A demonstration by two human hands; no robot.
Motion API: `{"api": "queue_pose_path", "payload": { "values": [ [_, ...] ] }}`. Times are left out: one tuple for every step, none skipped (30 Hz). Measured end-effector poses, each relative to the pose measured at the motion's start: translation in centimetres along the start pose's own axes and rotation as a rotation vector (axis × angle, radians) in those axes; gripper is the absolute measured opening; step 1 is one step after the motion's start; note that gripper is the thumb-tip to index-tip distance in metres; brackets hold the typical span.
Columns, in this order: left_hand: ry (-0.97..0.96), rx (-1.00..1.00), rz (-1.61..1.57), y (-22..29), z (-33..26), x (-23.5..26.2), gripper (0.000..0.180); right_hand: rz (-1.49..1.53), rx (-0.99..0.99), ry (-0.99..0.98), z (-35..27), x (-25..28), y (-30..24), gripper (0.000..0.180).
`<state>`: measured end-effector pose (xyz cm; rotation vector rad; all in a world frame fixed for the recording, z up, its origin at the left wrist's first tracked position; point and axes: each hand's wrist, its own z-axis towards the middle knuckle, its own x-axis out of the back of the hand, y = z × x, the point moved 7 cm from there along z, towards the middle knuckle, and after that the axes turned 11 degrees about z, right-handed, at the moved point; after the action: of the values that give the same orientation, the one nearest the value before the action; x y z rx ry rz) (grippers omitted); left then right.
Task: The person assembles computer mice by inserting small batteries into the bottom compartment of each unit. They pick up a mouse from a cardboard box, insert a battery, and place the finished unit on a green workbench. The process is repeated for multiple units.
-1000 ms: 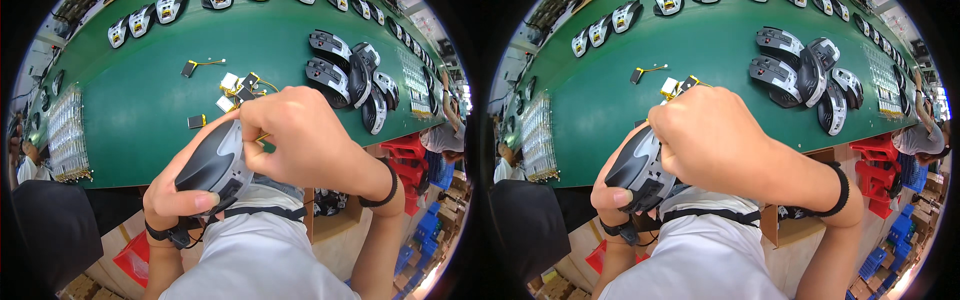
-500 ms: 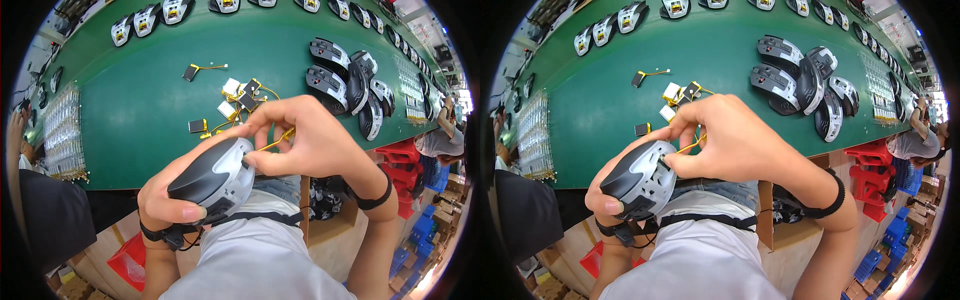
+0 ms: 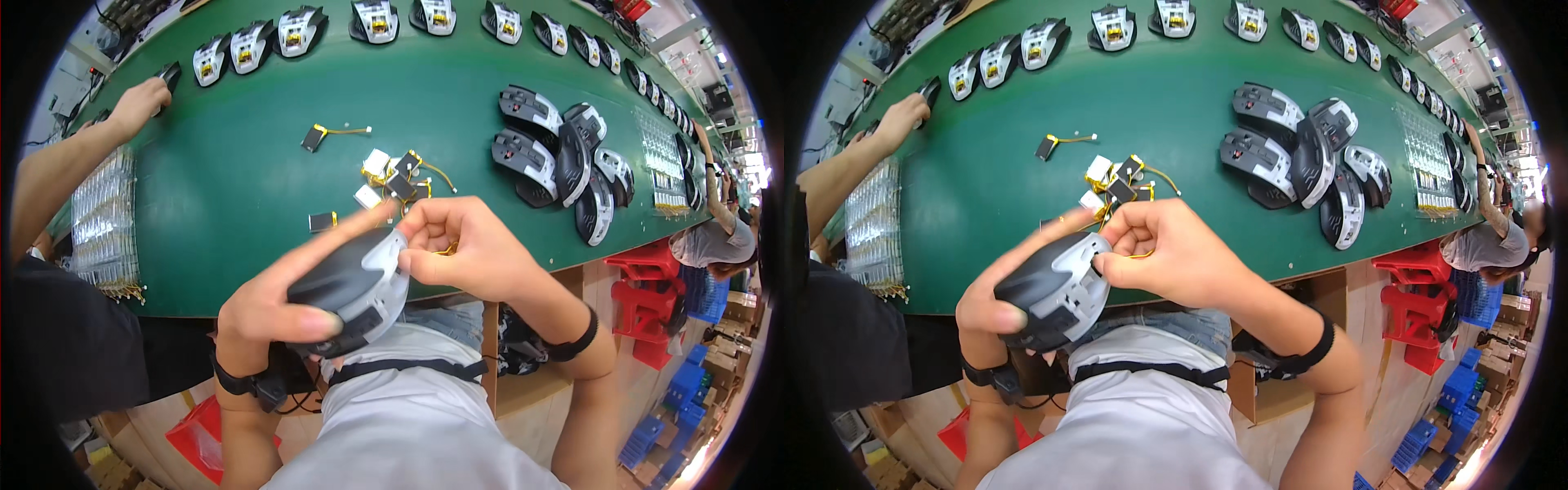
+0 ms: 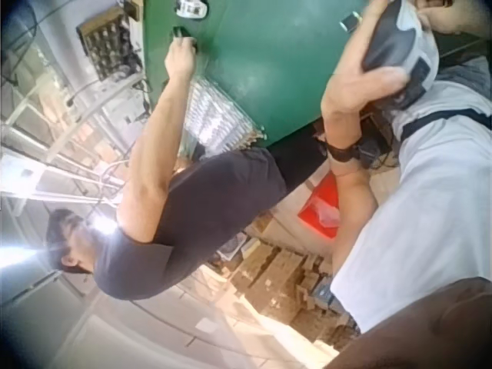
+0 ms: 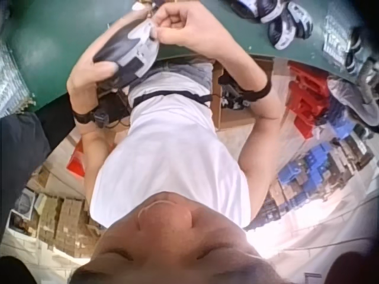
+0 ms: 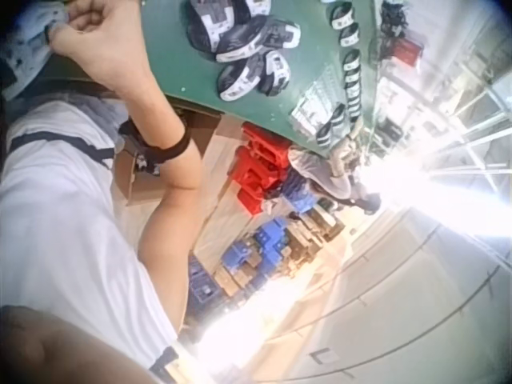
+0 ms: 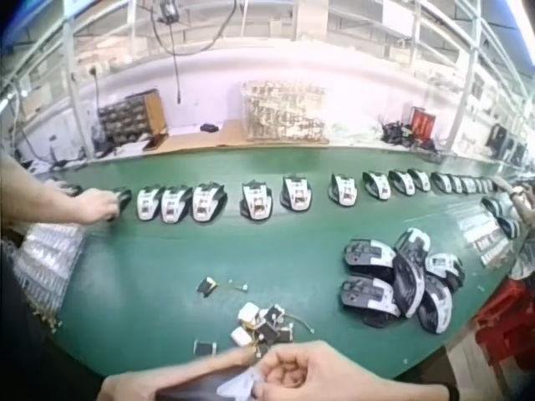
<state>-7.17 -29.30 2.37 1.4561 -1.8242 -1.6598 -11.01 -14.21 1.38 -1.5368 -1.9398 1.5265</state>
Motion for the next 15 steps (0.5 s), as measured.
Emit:
{"api": "queue_pose_path", "payload": {
  "values": [
    [0.122, -0.077, -0.173, 0.8, -0.3, 0.2, 0.116, 0.025, 0.01, 0.004, -0.1, 0.2, 0.4, 0.017],
    [0.14, -0.161, -0.16, 1.1, -0.9, 0.8, 0.119, 0.048, 0.027, 0.012, -0.5, 0.5, 0.6, 0.017],
    [0.249, -0.237, -0.114, 1.4, -0.7, 0.9, 0.123, 0.07, 0.043, 0.02, -0.9, 0.5, 0.5, 0.016],
    [0.376, -0.309, -0.056, 1.6, -0.8, 0.9, 0.127, 0.198, -0.005, 0.021, -1.3, -0.1, 0.3, 0.019],
    [0.512, -0.372, 0.007, 2.0, -1.2, 0.8, 0.131, 0.257, -0.047, -0.016, -1.4, -0.6, 0.7, 0.02],
    [0.501, -0.44, 0.012, 1.3, -0.7, 0.9, 0.131, 0.316, -0.09, -0.053, -1.5, -0.8, 1.3, 0.022],
    [0.486, -0.509, 0.017, 1.2, -0.2, 0.9, 0.132, 0.373, -0.132, -0.088, -1.6, -1.1, 1.8, 0.023],
    [0.509, -0.494, -0.01, 0.9, 0.0, 1.2, 0.135, 0.405, -0.204, -0.136, -1.9, -2.0, 2.3, 0.026],
    [0.504, -0.596, 0.004, 1.6, 0.8, 0.9, 0.131, 0.453, -0.231, -0.163, -2.0, -3.2, 2.4, 0.027],
    [0.422, -0.548, -0.057, 1.0, 1.5, 0.6, 0.128, 0.42, -0.232, -0.16, -2.0, -3.4, 2.9, 0.024],
    [0.331, -0.579, -0.156, 0.7, 2.4, 0.3, 0.119, 0.388, -0.233, -0.156, -2.1, -3.5, 3.3, 0.021],
    [0.239, -0.603, -0.255, 0.5, 3.3, -0.1, 0.111, 0.334, -0.098, -0.04, -2.3, -2.8, 2.5, 0.019],
    [0.206, -0.673, -0.309, 0.2, 3.5, 0.8, 0.098, 0.282, 0.035, 0.072, -3.0, -2.4, 1.4, 0.018],
    [0.254, -0.696, -0.311, 0.0, 3.8, 1.8, 0.095, 0.222, 0.175, 0.186, -3.6, -1.6, 0.5, 0.019],
    [0.302, -0.719, -0.314, -0.1, 3.9, 2.6, 0.094, 0.189, 0.188, 0.203, -4.6, -0.3, 0.5, 0.03]
  ]
}}
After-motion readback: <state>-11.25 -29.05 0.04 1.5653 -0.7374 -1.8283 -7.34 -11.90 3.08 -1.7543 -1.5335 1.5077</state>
